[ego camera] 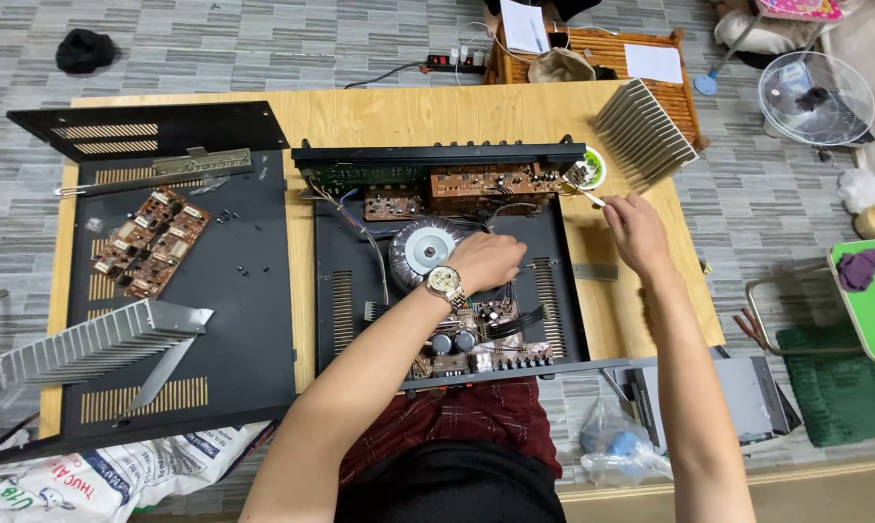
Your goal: Repairing and cleaning the internal components of an electronic amplifier using a screwdriver and a brush
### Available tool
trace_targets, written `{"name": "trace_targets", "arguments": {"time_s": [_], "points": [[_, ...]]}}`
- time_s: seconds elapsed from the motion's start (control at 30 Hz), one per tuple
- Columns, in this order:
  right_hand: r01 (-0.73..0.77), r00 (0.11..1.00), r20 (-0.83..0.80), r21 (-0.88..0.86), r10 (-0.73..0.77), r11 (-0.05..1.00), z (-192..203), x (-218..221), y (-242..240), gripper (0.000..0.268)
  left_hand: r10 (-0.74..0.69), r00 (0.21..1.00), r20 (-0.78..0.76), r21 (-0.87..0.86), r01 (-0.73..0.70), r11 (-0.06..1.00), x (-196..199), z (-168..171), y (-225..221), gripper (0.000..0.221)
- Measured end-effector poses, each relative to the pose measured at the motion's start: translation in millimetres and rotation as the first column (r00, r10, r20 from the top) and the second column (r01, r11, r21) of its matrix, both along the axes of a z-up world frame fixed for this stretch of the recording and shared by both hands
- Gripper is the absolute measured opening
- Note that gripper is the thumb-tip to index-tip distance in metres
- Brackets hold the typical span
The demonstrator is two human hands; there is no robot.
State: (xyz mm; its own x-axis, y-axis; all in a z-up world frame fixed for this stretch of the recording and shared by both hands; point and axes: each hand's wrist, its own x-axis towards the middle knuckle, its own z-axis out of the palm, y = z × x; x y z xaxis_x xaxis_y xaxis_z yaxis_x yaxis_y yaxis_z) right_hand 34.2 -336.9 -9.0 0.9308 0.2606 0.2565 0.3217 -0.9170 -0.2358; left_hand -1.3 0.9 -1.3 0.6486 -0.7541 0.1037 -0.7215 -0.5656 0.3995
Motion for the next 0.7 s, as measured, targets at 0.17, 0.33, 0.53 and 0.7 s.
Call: {"name": "trace_targets", "arguments": {"time_s": [0.17, 0.33, 0.53, 0.7], "points": [[0.001, 0.998, -0.058, 0.085, 0.004, 0.996, 5.0, -9.6, -10.7, 0.022, 0.002, 1.000, 0.002, -0.015, -0.002, 1.000, 1.0, -2.9, 0.0, 0.020], [-0.015, 0.998, -0.058, 0.098, 0.021, 0.995, 15.5, -16.6, -4.0, 0.022, 0.009, 1.000, 0.003, -0.014, -0.009, 1.000, 1.2, -3.5, -0.8, 0.021], [-0.031, 0.999, -0.021, 0.086, 0.033, 0.996, 6.4, -1.0, -10.9, 0.022, 0.005, 1.000, -0.012, -0.010, -0.005, 1.000, 1.0, -3.4, -1.4, 0.021], [-0.036, 0.999, -0.028, 0.089, 0.039, 0.995, 3.3, -1.8, -12.2, 0.021, 0.001, 1.000, -0.026, -0.015, -0.002, 1.000, -0.6, 1.1, -0.1, 0.021]]}}
